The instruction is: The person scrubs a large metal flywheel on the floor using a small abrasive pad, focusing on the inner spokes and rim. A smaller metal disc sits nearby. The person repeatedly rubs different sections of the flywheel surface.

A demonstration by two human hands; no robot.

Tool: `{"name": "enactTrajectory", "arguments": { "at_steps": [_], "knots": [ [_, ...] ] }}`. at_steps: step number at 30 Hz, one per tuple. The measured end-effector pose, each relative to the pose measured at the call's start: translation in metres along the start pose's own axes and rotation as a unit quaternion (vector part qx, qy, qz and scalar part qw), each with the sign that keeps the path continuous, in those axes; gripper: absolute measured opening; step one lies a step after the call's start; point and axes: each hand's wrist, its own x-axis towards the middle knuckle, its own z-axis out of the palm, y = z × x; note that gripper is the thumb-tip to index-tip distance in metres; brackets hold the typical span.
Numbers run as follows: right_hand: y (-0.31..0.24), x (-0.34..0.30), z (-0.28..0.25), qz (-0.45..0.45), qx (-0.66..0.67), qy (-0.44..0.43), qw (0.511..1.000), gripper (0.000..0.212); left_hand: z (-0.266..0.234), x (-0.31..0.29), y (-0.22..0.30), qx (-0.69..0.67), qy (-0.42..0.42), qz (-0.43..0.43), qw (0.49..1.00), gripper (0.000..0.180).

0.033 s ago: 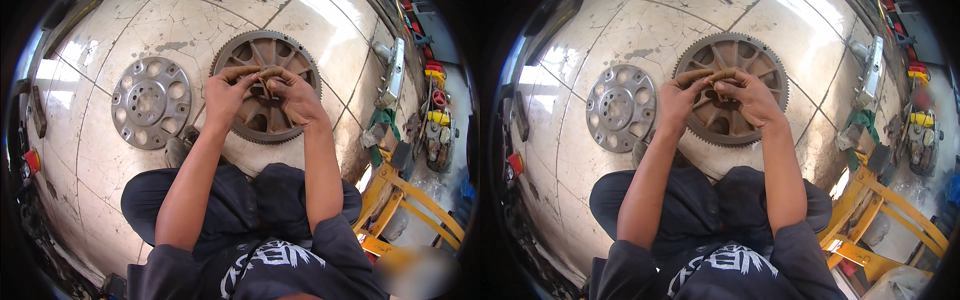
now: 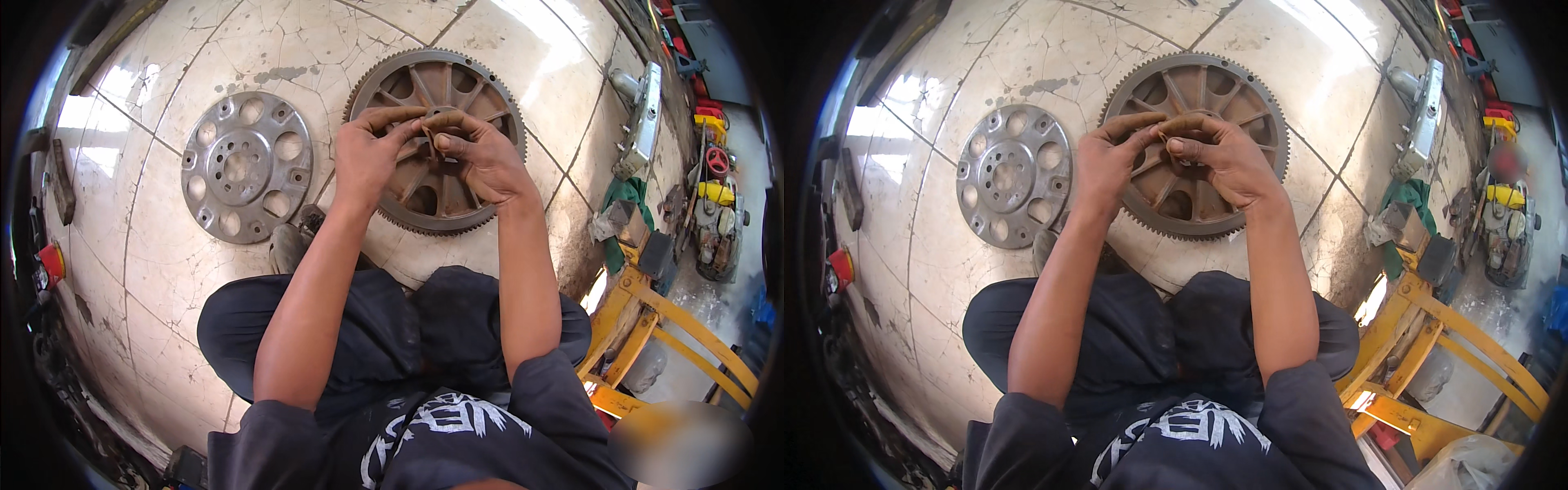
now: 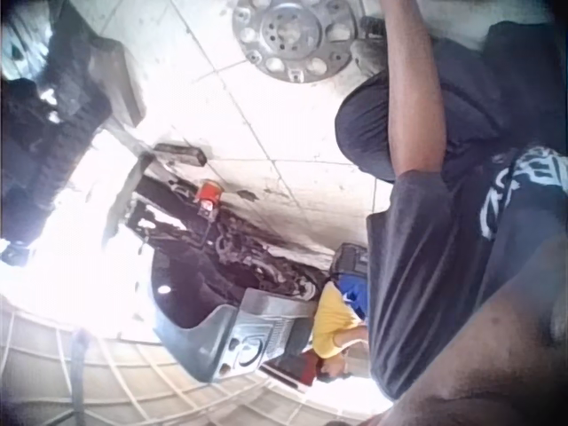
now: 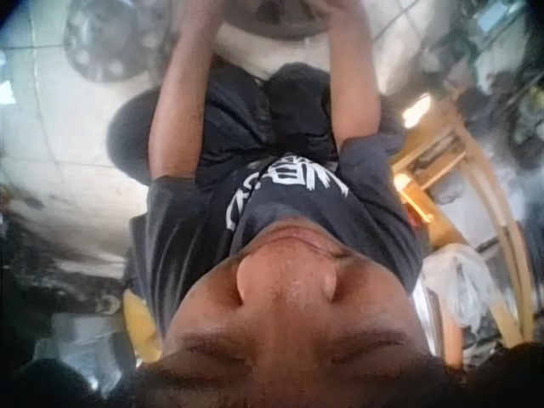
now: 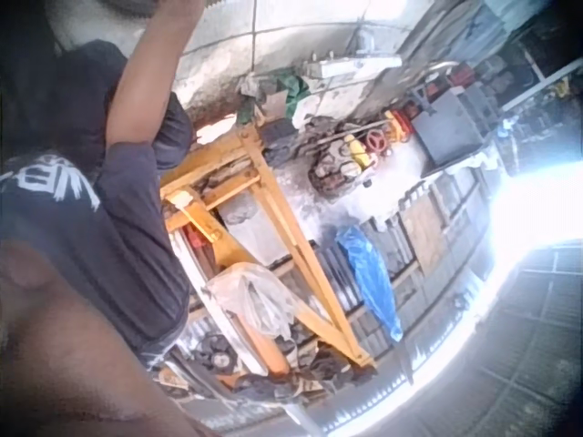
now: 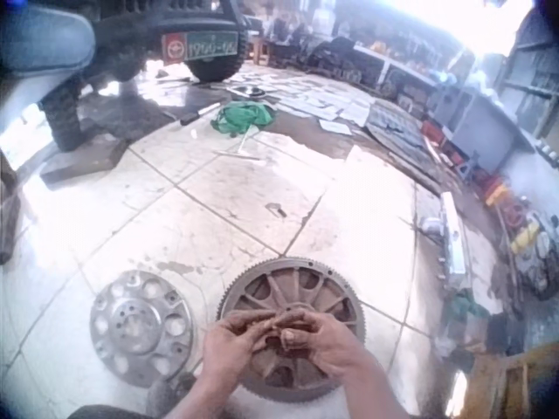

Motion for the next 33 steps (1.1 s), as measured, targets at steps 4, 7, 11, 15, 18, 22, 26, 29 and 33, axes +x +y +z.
{"name": "enactTrajectory", "arguments": {
  "at_steps": [4, 7, 11, 15, 18, 22, 26, 29, 33],
  "knots": [
    [0.005, 0.007, -0.013, -0.011, -0.059, -0.004, 0.998, 0.023, 0.002, 0.001, 0.005, 0.018, -0.011, -0.024, 0.999, 0.020],
    [0.003, 0.015, -0.011, -0.013, -0.081, 0.017, 0.997, 0.021, 0.000, 0.006, 0.003, 0.059, -0.005, -0.020, 0.998, 0.020],
    [0.012, 0.021, -0.016, -0.024, -0.166, 0.027, 0.985, 0.021, -0.008, 0.014, 0.002, 0.195, -0.011, 0.038, 0.980, 0.020],
    [0.018, 0.023, -0.004, -0.057, -0.431, 0.122, 0.892, 0.027, -0.024, 0.021, -0.001, 0.354, 0.093, 0.071, 0.928, 0.027],
    [0.030, 0.021, -0.001, -0.161, -0.520, 0.056, 0.837, 0.029, -0.024, 0.018, -0.004, 0.377, 0.179, 0.010, 0.909, 0.034],
    [0.048, 0.002, 0.010, -0.248, -0.605, 0.051, 0.755, 0.023, -0.019, 0.016, -0.009, 0.356, 0.148, -0.015, 0.922, 0.042],
    [0.063, -0.012, 0.019, -0.266, -0.639, 0.067, 0.719, 0.027, -0.017, 0.019, -0.015, 0.315, 0.147, -0.003, 0.938, 0.043],
    [0.081, -0.007, 0.019, -0.303, -0.648, 0.112, 0.689, 0.032, -0.012, 0.017, -0.013, 0.301, 0.139, -0.001, 0.943, 0.041],
    [0.089, -0.012, 0.025, -0.272, -0.689, 0.113, 0.662, 0.032, -0.009, 0.017, -0.015, 0.294, 0.135, -0.011, 0.946, 0.039]
  ]
}}
